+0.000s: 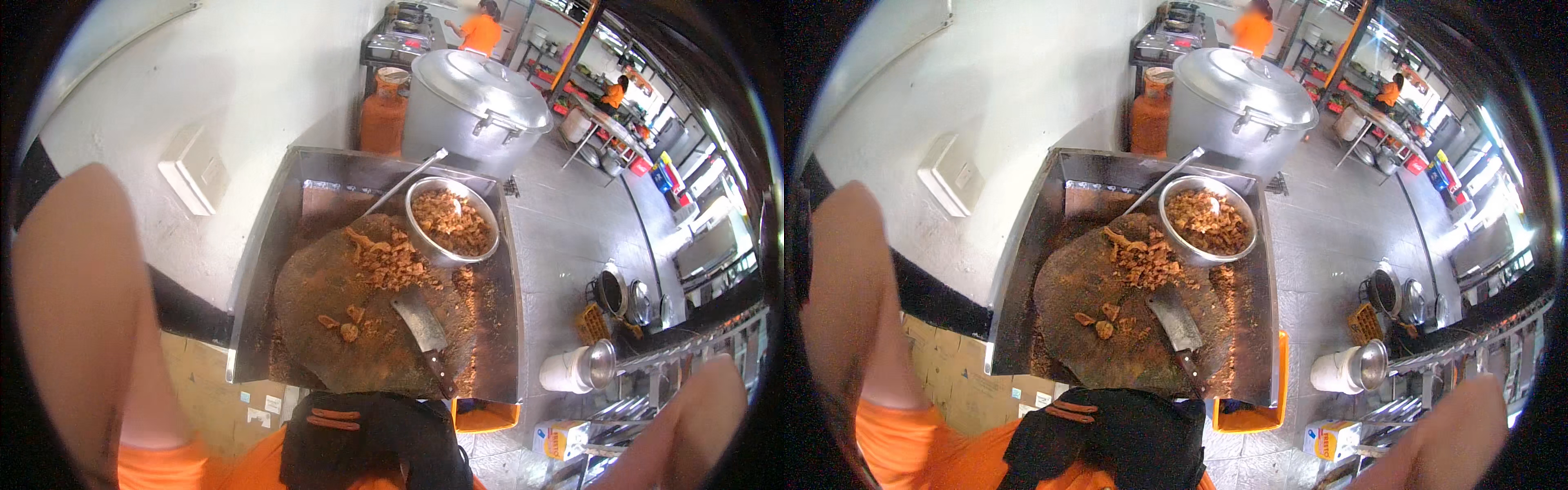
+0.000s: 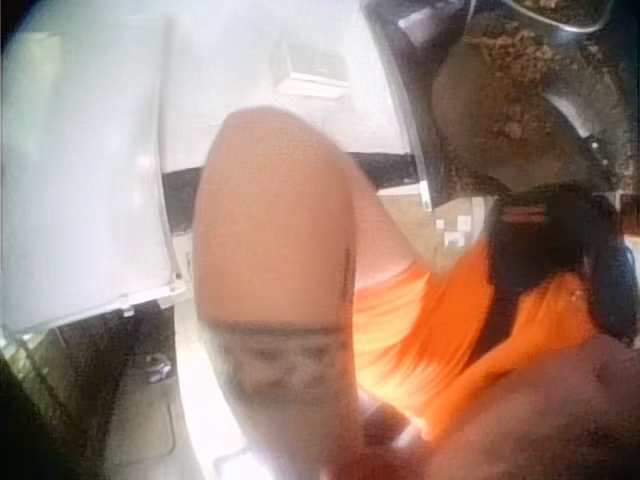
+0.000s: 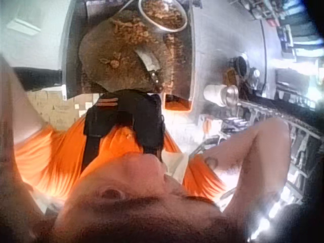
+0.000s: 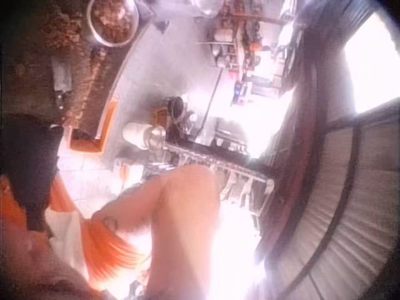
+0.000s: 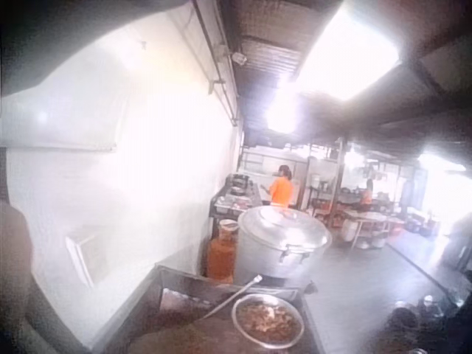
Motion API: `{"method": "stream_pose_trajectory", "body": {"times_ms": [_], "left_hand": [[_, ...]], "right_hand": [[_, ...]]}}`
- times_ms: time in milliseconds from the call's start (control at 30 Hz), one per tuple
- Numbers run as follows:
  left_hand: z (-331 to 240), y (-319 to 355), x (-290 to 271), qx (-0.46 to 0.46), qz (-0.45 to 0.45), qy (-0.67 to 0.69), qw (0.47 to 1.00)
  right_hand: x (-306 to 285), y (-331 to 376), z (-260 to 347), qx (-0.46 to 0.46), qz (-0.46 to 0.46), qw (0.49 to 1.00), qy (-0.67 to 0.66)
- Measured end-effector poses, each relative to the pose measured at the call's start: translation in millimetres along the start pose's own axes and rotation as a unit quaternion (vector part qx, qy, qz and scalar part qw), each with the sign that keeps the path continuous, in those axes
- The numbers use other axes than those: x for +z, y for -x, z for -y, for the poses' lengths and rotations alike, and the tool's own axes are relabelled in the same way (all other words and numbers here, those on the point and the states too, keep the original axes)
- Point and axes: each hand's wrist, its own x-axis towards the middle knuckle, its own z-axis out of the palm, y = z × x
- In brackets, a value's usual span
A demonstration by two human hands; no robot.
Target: The person chops pieces of cooked meat into smaller bits using a large cleaver on a wooden cutting board, occasionally moving the chopped pieces into a metal bowl.
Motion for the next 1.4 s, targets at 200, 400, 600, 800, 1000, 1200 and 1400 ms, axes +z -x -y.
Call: {"method": "stream_pose_trajectory", "body": {"times_ms": [200,400,600,800,1000,1200,1400], "left_hand": [[-39,-61,-42,0.112,-0.07,0.005,0.991],[-78,-105,-77,0.202,-0.114,-0.009,0.973],[-83,-118,-86,0.215,-0.123,-0.015,0.969],[-81,-118,-87,0.214,-0.125,-0.024,0.968],[-85,-120,-91,0.218,-0.123,-0.028,0.968],[-86,-121,-94,0.221,-0.122,-0.033,0.967],[-93,-120,-100,0.242,-0.147,-0.03,0.959]], "right_hand": [[2,0,1,0.007,-0.009,1.0,0.001],[3,0,0,0.01,-0.018,1.0,-0.003],[0,2,3,0.012,-0.021,1.0,-0.002],[6,-1,4,0.006,-0.022,1.0,-0.011],[7,1,7,0.008,-0.026,0.999,-0.017],[-4,1,10,0.004,-0.047,0.998,-0.034],[-131,34,11,-0.076,-0.345,0.936,0.0]]}}
